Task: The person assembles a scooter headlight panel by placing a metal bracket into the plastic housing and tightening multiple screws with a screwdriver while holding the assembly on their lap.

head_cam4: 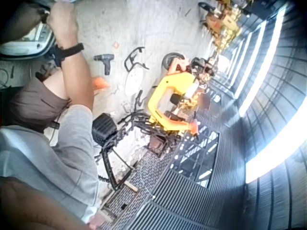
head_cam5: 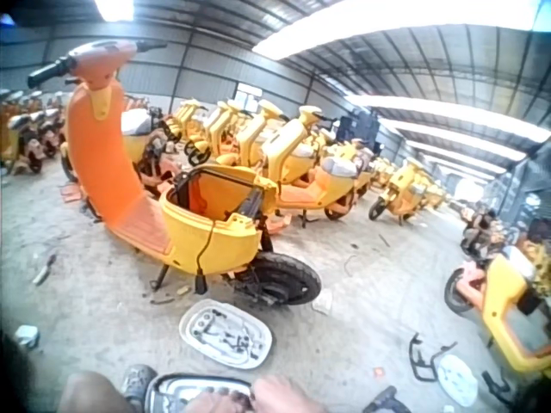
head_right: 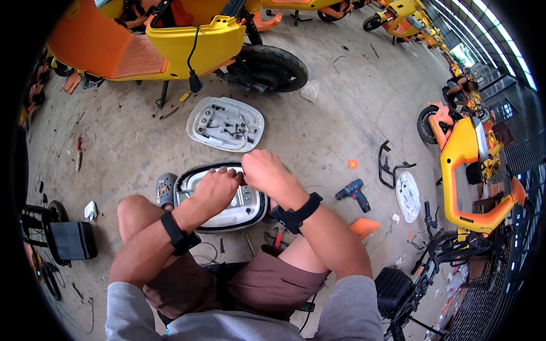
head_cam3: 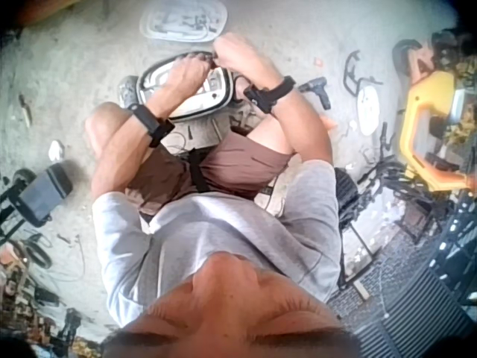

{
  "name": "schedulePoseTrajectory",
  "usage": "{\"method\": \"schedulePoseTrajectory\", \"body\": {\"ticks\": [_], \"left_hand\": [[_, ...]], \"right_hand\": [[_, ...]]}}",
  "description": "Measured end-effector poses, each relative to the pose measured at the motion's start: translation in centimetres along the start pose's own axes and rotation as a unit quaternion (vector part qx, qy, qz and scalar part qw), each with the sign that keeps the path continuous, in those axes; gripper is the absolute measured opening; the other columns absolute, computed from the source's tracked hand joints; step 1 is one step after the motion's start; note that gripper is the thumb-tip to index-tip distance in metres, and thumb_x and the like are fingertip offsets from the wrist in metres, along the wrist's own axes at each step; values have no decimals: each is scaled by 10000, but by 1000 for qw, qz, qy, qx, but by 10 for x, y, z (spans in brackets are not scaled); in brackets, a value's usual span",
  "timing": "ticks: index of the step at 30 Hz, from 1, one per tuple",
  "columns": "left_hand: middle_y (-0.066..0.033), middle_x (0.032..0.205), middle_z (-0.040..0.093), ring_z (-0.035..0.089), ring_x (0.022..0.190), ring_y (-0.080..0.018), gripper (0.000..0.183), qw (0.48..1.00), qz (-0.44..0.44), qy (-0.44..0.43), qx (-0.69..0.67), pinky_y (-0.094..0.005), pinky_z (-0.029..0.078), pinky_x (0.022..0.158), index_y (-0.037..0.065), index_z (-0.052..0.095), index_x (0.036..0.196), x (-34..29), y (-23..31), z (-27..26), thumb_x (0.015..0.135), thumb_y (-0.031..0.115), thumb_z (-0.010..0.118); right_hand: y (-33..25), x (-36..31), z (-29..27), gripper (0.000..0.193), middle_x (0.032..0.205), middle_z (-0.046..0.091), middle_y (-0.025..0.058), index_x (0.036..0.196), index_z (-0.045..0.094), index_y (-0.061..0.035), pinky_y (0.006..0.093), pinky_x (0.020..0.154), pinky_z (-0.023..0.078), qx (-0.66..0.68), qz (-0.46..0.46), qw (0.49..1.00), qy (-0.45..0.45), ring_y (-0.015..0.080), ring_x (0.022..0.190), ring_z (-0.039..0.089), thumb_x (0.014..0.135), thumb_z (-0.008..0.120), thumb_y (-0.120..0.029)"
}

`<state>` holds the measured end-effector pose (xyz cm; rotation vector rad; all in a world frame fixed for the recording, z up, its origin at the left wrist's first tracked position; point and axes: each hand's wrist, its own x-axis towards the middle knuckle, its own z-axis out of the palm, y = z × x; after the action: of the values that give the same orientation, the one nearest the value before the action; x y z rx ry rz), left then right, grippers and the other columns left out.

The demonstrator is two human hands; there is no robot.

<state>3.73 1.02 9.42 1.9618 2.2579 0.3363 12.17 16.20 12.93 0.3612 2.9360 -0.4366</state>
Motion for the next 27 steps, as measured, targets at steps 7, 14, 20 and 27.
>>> {"method": "schedulePoseTrajectory", "body": {"ticks": [7, 14, 20, 27], "left_hand": [[-112, 1108, 612, 561, 1089, -289, 334, 997, -14, 74, 22, -410, 453, 879, 75, 648, 1114, 0, -3, -16, 783, 39, 621], [-111, 1054, 615, 569, 1032, -296, 286, 990, -21, 137, -39, -432, 451, 860, 60, 645, 1059, -2, -3, -18, 773, 74, 650], [-91, 870, 646, 617, 923, -287, 152, 995, 21, 89, -49, -438, 461, 830, 68, 660, 889, -8, -6, -12, 787, 178, 683], [-93, 921, 666, 640, 907, -282, 199, 996, 69, 27, -57, -427, 500, 781, 65, 686, 954, -6, -10, -14, 805, 196, 695]], "right_hand": [[-2, 0, -1, 252, 795, 671, 276, 799, 712, 52, 472, 753, 560, 38, 50, 998, 16, 423, 807, 682, 715, 780, -176], [0, 10, 6, 422, 815, 672, 283, 1141, 654, 3, 474, 758, 542, 71, 129, 989, -13, 423, 827, 675, 759, 698, -170], [-4, 9, 6, 503, 1027, 668, 288, 1320, 566, -84, 499, 864, 521, 118, 109, 986, -39, 424, 987, 649, 834, 645, -190], [9, 9, 41, 397, 885, 694, 214, 868, 710, -34, 498, 771, 514, 119, 49, 991, 36, 425, 841, 653, 959, 530, -377]]}}
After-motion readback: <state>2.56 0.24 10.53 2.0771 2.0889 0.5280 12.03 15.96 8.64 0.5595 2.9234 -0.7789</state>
